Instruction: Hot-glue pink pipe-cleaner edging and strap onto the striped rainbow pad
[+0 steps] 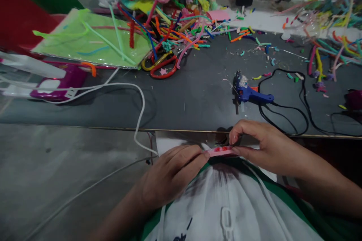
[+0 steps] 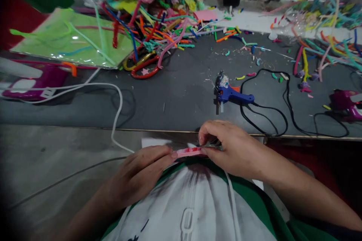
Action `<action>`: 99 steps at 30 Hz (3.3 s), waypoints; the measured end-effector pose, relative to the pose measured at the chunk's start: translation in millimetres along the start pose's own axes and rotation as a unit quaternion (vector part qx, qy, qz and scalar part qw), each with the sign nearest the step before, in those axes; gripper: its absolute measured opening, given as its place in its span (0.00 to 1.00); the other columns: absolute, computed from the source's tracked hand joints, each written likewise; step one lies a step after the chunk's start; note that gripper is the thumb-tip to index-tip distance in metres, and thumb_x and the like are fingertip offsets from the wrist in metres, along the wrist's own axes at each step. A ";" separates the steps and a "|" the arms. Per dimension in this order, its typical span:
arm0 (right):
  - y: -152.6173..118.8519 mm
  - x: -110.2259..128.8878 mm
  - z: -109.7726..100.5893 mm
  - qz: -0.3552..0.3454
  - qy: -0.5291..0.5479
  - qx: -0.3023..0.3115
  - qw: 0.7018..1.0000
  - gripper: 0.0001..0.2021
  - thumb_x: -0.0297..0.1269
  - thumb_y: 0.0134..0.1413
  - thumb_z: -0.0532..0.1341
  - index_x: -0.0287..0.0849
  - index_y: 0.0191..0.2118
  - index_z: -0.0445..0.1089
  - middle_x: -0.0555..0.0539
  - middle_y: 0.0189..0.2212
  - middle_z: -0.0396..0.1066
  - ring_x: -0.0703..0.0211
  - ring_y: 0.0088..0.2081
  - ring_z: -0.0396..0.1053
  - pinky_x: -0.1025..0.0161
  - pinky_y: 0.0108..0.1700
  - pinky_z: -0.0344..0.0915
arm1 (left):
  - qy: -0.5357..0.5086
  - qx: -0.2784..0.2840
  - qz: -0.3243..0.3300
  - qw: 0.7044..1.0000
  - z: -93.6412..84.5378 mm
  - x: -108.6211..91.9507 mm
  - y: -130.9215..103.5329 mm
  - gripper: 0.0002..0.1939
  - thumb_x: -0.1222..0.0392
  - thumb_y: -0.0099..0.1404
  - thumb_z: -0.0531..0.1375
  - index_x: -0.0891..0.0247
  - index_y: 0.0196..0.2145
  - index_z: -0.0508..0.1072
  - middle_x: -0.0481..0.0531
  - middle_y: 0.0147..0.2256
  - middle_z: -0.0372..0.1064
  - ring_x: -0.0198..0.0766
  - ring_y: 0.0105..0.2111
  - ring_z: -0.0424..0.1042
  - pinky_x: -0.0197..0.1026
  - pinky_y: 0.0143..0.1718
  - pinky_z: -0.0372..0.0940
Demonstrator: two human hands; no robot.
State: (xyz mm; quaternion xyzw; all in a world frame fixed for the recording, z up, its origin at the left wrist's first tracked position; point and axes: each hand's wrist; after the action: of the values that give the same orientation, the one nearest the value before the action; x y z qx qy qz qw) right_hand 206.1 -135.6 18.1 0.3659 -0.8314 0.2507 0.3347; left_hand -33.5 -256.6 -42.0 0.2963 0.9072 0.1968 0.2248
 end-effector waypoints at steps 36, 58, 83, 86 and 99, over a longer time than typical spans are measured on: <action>8.0 -0.5 -1.7 0.026 -0.005 0.058 0.998 0.05 0.30 0.52 0.61 0.45 0.35 0.66 0.52 0.34 0.72 0.62 0.36 0.68 0.64 0.39 0.62 | -0.029 0.002 -0.007 1.000 5.2 1.4 -6.9 0.15 0.71 0.67 0.55 0.67 0.51 0.69 0.55 0.44 0.70 0.39 0.46 0.70 0.42 0.49 0.70; 13.7 -12.3 -0.4 0.055 0.119 0.052 0.990 0.03 0.31 0.59 0.56 0.43 0.37 0.66 0.49 0.34 0.74 0.61 0.36 0.71 0.65 0.37 0.66 | -0.024 0.016 -0.017 0.999 3.1 1.5 -6.6 0.15 0.70 0.66 0.55 0.66 0.50 0.69 0.55 0.43 0.72 0.40 0.45 0.73 0.43 0.48 0.71; 9.4 0.3 1.2 0.035 0.018 0.074 0.996 0.07 0.29 0.50 0.62 0.46 0.36 0.67 0.53 0.35 0.73 0.63 0.37 0.70 0.66 0.39 0.63 | -0.026 0.018 -0.028 0.999 6.3 0.1 -9.4 0.15 0.68 0.68 0.54 0.63 0.51 0.69 0.54 0.43 0.73 0.40 0.45 0.73 0.43 0.48 0.71; 9.9 1.0 1.9 0.040 0.017 0.075 0.996 0.07 0.29 0.51 0.61 0.46 0.36 0.67 0.54 0.35 0.73 0.63 0.37 0.70 0.66 0.39 0.63 | -0.034 0.021 -0.038 0.998 9.3 0.6 -12.8 0.16 0.68 0.68 0.54 0.62 0.52 0.68 0.54 0.43 0.73 0.40 0.45 0.73 0.43 0.48 0.72; 9.4 -1.9 6.9 0.028 -0.019 0.059 0.998 0.05 0.29 0.52 0.62 0.46 0.34 0.66 0.55 0.33 0.73 0.64 0.34 0.67 0.66 0.37 0.60 | -0.051 0.050 -0.057 0.996 10.4 1.3 -15.5 0.16 0.68 0.68 0.55 0.59 0.52 0.70 0.53 0.44 0.73 0.41 0.46 0.73 0.42 0.49 0.70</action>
State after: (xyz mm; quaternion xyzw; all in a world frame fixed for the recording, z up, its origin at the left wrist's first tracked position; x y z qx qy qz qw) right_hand 197.2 -133.7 10.6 0.3664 -0.8315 0.3010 0.2894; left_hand -35.9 -265.1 -58.5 0.2651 0.9186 0.1225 0.2662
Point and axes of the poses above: each hand's wrist, its own y-axis towards the middle knuckle, its own z-axis out of the palm, x = y × z
